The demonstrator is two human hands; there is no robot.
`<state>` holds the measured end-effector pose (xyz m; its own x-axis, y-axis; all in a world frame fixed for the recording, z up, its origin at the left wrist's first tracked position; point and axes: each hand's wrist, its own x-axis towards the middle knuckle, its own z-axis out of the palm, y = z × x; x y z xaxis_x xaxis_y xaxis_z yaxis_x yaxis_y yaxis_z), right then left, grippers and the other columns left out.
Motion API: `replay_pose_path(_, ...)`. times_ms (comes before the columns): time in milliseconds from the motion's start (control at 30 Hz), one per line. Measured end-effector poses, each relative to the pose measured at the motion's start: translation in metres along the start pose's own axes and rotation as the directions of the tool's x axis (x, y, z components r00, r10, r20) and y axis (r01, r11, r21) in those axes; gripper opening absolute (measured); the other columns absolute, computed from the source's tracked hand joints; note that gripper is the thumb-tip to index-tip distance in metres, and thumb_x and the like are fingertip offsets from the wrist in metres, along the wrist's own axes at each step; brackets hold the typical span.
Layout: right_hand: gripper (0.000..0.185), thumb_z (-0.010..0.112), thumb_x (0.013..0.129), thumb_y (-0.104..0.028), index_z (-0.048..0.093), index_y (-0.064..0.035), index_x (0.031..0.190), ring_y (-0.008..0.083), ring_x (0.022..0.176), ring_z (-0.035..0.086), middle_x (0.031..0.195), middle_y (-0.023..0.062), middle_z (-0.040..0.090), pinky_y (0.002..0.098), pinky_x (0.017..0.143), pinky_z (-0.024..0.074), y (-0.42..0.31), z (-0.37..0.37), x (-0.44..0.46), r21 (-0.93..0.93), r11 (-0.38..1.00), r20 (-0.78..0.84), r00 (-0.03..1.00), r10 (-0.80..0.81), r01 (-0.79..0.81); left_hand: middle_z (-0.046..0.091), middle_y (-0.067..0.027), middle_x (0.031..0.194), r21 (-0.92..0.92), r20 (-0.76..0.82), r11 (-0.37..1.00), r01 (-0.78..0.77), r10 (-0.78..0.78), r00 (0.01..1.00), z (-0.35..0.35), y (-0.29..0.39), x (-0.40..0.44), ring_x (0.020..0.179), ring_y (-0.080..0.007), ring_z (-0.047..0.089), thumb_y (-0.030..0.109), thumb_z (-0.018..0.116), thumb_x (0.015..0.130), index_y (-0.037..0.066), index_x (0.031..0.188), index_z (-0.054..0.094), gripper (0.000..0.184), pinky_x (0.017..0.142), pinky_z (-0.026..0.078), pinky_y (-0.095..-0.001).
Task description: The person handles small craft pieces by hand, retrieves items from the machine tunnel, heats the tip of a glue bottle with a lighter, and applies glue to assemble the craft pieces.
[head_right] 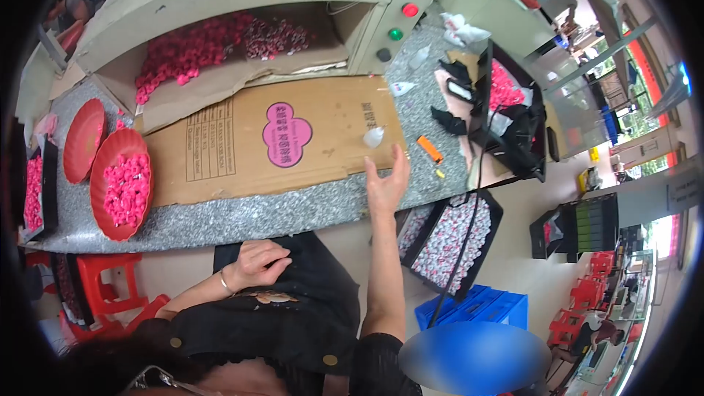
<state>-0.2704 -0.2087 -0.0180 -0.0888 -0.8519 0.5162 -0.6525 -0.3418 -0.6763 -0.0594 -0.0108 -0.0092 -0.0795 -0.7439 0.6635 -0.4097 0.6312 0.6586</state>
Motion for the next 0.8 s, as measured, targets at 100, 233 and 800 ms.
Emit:
replay_pose_path(100, 0.066, 0.076, 0.069, -0.014, 0.046, 0.0036, 0.124, 0.0306, 0.109, 0.054, 0.117, 0.0193, 0.056, 0.0377, 0.094, 0.0415, -0.002, 0.021, 0.023, 0.116, 0.993, 0.038, 0.999, 0.029, -0.033, 0.063, -0.01, 0.067, -0.001, -0.009, 1.0, 0.006, -0.006, 1.0, -0.002, 0.002, 0.0, 0.055, -0.0215, 0.062, -0.002, 0.073, 0.064, 0.001, 0.081, 0.061, 0.021, 0.047, 0.048, -0.0285)
replay_pose_path(233, 0.051, 0.074, 0.072, -0.014, 0.052, -0.0018, 0.117, 0.031, 0.097, 0.06, 0.101, 0.0155, 0.063, 0.0378, 0.086, 0.0455, -0.019, 0.035, 0.039, 0.067, 0.973, 0.208, 0.957, 0.202, -0.22, 0.062, -0.0089, 0.066, 0.039, -0.045, 0.999, 0.005, -0.003, 0.999, -0.002, 0.004, 0.003, 0.05, -0.0188, 0.059, -0.002, 0.073, 0.064, 0.002, 0.081, 0.061, 0.021, 0.044, 0.045, -0.0267)
replay_pose_path(800, 0.026, 0.064, 0.079, -0.008, 0.055, -0.0051, 0.103, 0.0388, 0.085, 0.058, 0.091, 0.017, 0.062, 0.0438, 0.076, 0.0447, 0.003, 0.056, 0.026, 0.142, 0.989, 0.046, 0.998, 0.037, -0.043, 0.063, -0.012, 0.073, 0.054, -0.076, 0.997, 0.055, -0.051, 0.996, 0.007, -0.005, 0.007, 0.061, -0.0235, 0.061, -0.003, 0.073, 0.065, 0.002, 0.082, 0.062, 0.021, 0.052, 0.049, -0.0303)
